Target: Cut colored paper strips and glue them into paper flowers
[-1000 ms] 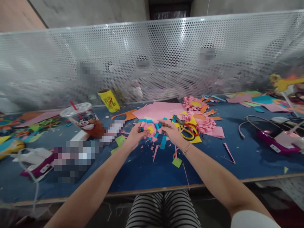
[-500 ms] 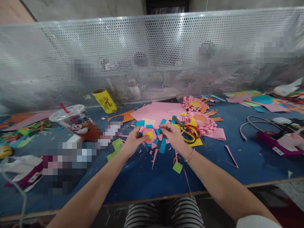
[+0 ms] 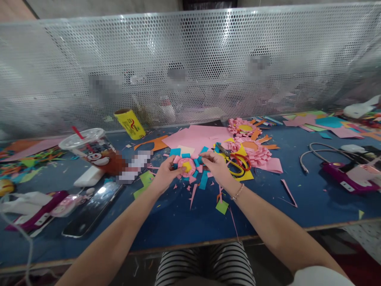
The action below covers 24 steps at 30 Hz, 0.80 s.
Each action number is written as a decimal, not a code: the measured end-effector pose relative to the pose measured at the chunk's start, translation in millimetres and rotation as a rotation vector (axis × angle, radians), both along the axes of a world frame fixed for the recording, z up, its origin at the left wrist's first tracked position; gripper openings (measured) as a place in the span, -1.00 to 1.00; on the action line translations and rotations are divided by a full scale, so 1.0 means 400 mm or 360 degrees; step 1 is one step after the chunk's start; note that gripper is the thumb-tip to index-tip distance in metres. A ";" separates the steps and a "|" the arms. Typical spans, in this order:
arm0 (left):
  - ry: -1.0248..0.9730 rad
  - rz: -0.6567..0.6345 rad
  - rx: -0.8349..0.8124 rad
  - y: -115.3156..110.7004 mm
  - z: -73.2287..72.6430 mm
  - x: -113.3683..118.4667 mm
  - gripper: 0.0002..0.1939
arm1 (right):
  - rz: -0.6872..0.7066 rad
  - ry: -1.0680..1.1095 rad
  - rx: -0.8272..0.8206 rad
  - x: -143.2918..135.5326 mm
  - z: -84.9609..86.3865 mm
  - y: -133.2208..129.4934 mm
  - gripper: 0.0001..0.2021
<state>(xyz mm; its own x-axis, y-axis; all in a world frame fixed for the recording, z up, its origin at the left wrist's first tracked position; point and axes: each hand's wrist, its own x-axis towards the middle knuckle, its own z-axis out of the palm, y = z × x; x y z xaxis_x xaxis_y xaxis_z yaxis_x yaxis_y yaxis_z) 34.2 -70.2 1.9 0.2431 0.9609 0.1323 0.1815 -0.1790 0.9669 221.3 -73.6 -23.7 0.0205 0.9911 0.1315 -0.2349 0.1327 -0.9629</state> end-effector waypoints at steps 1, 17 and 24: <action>0.0007 -0.0002 0.0008 0.001 -0.001 -0.001 -0.73 | -0.0006 -0.0002 -0.0006 0.001 0.001 -0.001 -0.76; -0.0022 -0.0041 0.0058 0.018 -0.024 -0.009 -0.71 | 0.0077 0.0146 -0.0142 -0.005 0.002 0.002 -0.69; -0.0010 0.0012 0.0055 0.023 -0.028 -0.013 -0.71 | 0.0101 -0.0072 -0.0076 0.004 -0.007 0.008 -0.68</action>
<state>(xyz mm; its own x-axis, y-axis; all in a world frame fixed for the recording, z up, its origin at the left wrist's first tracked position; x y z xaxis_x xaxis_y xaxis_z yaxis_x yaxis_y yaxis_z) 28.9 -60.9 -9.3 0.2351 0.9575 0.1669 0.1769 -0.2110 0.9613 223.0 -70.5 -26.5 -0.0473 0.9954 0.0834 -0.1977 0.0725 -0.9776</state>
